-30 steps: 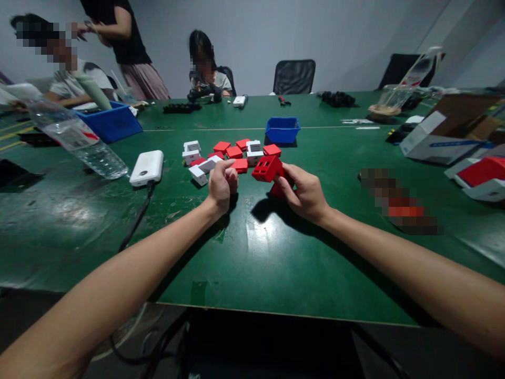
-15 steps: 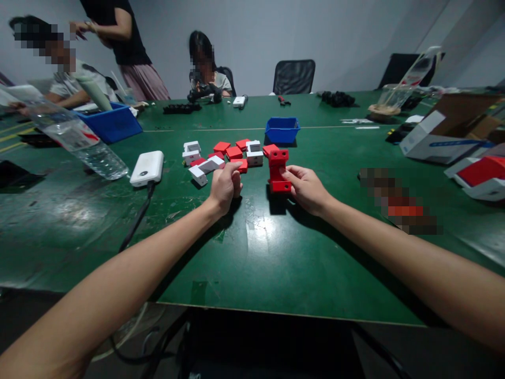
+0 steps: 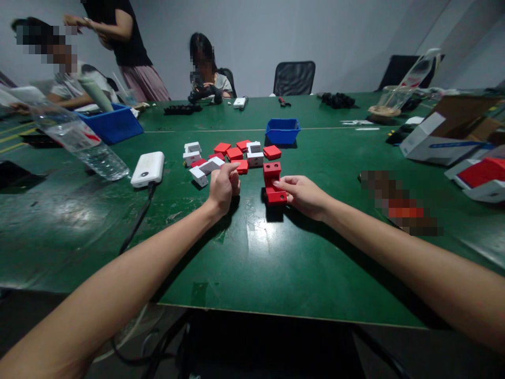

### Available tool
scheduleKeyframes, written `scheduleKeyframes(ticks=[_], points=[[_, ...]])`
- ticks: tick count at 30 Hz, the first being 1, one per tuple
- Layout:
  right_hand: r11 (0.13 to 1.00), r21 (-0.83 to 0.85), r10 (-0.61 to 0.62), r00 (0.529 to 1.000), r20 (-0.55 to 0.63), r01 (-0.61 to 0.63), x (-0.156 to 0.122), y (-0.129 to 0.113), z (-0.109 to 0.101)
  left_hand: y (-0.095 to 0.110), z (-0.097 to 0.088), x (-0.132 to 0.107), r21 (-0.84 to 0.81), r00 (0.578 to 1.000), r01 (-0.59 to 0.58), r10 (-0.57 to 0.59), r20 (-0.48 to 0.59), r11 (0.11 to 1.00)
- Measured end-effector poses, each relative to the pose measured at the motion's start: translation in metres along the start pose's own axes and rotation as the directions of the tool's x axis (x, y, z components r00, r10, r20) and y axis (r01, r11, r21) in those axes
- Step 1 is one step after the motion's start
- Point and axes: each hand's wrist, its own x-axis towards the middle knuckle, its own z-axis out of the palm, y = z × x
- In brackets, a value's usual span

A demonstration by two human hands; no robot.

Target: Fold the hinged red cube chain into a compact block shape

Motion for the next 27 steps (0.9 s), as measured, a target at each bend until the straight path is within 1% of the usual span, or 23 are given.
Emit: scheduleKeyframes(ticks=[4,10,17,21,23,25,27], points=[[0.999,0.005,0.033,0.999,-0.009,-0.033,-0.001,0.000,0.002,0.000,-0.001,0.000,0.014,1.000,0.020,-0.020,-0.010,1.000],[1.000,-0.021,0.014,0.999,0.035,-0.014,-0.003,0.001,0.004,0.003,0.003,-0.003,0.049,0.998,0.067,-0.067,0.011,0.997],[1.000,-0.024,-0.016,0.997,0.071,0.018,-0.003,0.003,0.003,0.001,0.006,-0.009,0.121,0.993,0.057,-0.068,0.095,0.991],[1.000,0.004,-0.005,0.999,0.046,0.004,-0.004,0.002,0.004,-0.003,0.005,-0.010,0.186,0.992,-0.002,-0.022,0.123,0.983],[1.000,0.019,0.007,1.000,0.031,-0.008,-0.005,0.001,0.005,-0.004,0.005,-0.011,0.267,0.988,-0.072,0.032,0.153,0.961],[1.000,0.026,0.010,1.000,0.020,-0.010,-0.005,0.001,0.007,-0.004,0.005,-0.011,0.397,0.973,-0.178,0.101,0.207,0.900],[1.000,0.025,0.000,1.000,0.015,0.000,-0.006,0.000,0.009,-0.003,0.005,-0.011,0.517,0.953,-0.263,0.136,0.269,0.815]])
